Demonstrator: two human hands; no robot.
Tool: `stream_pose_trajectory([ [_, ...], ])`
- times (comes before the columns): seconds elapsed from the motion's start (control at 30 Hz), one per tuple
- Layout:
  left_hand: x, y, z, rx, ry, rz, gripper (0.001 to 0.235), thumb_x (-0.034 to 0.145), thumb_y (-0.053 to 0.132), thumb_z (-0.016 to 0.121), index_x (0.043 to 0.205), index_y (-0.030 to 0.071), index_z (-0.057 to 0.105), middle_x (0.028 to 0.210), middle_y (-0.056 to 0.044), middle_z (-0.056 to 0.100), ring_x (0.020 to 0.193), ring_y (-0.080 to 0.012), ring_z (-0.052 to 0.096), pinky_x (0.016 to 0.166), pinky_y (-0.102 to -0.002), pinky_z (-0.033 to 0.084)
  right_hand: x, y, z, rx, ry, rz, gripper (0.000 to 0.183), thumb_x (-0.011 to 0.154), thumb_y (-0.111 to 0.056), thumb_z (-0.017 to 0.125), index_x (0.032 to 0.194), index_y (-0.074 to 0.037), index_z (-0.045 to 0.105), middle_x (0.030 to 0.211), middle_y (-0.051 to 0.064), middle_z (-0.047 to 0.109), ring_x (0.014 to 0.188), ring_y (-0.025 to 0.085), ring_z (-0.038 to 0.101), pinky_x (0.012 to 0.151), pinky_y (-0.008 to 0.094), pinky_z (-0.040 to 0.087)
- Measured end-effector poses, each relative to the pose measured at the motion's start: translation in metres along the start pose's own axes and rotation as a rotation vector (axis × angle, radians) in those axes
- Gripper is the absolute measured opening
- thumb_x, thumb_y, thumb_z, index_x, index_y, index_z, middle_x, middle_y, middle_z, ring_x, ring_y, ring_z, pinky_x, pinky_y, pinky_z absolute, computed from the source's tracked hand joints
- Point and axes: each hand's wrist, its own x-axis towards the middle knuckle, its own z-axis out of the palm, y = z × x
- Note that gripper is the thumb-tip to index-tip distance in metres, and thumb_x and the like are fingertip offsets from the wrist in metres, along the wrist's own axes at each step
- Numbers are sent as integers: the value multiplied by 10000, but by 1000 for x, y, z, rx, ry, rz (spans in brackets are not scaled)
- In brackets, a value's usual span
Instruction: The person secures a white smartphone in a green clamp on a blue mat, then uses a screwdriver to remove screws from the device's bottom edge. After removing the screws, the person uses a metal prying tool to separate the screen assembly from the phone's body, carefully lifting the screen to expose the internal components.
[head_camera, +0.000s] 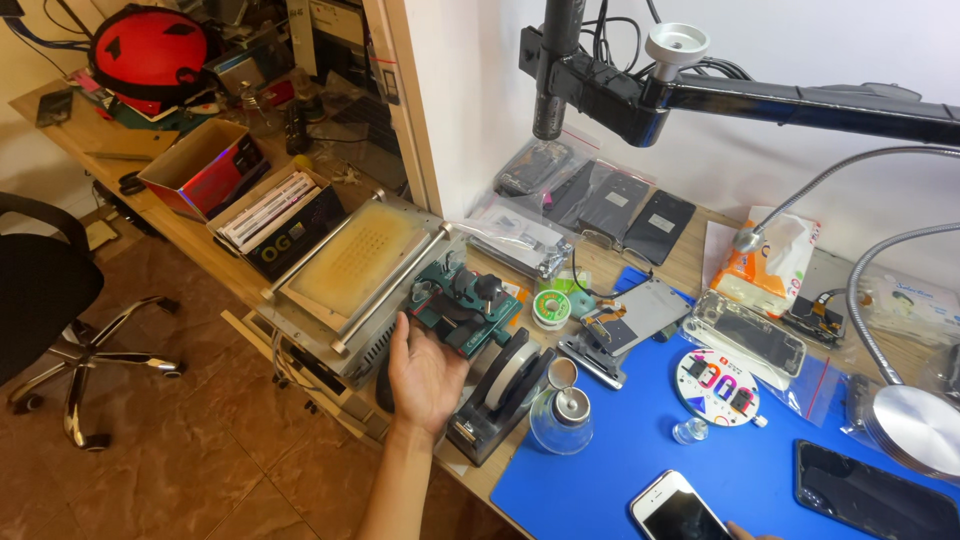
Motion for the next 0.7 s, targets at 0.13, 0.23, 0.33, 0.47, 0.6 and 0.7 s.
stream_pose_trajectory([
  [0.13, 1, 2, -1, -36, -30, 2, 628, 1042, 511, 445, 1520, 109, 516, 1430, -192, 623, 1273, -355, 600, 1055, -481, 477, 52, -41, -21, 0, -22, -38, 560, 762, -524, 812, 1294, -391, 701, 1219, -141, 756, 1085, 172, 724, 958, 373, 587],
  [0.23, -1, 3, 2, -42, -8, -2, 621, 1039, 507, 456, 1516, 114, 516, 1423, -198, 624, 1257, -350, 601, 1042, -466, 477, 139, -115, -57, 139, 10, -152, 375, 883, -411, 710, 1240, -299, 723, 1071, -68, 767, 964, 203, 708, 838, 393, 573],
  [0.33, -2, 1, 2, -61, -4, 17, 622, 1033, 505, 469, 1517, 117, 512, 1430, -198, 619, 1261, -359, 596, 1034, -491, 475, 239, -181, -56, 256, -65, -191, 277, 1011, -286, 597, 1246, -231, 732, 1013, 68, 735, 913, 295, 699, 795, 433, 558],
  [0.47, -5, 4, 18, -41, 157, 6, 645, 1023, 524, 412, 1518, 125, 516, 1454, -174, 606, 1273, -340, 568, 1061, -478, 427, 342, -192, 17, 195, -167, -355, 204, 990, -226, 636, 1135, -185, 773, 959, 149, 762, 1006, 362, 682, 829, 524, 556],
  [0.6, -1, 2, 7, -26, 106, 17, 654, 1003, 552, 443, 1513, 149, 519, 1430, -200, 626, 1215, -360, 600, 978, -490, 471, 368, -184, 64, -22, -67, -537, 190, 869, -229, 672, 1013, -274, 788, 871, 6, 660, 926, 310, 570, 711, 489, 506],
  [0.7, -1, 4, 8, -21, 157, -2, 655, 1007, 533, 421, 1520, 136, 510, 1439, -196, 613, 1241, -350, 578, 1016, -467, 444, 371, -184, 82, -245, 2, -553, 435, 775, -564, 794, 983, -186, 735, 996, 51, 647, 980, 323, 594, 789, 494, 507],
])
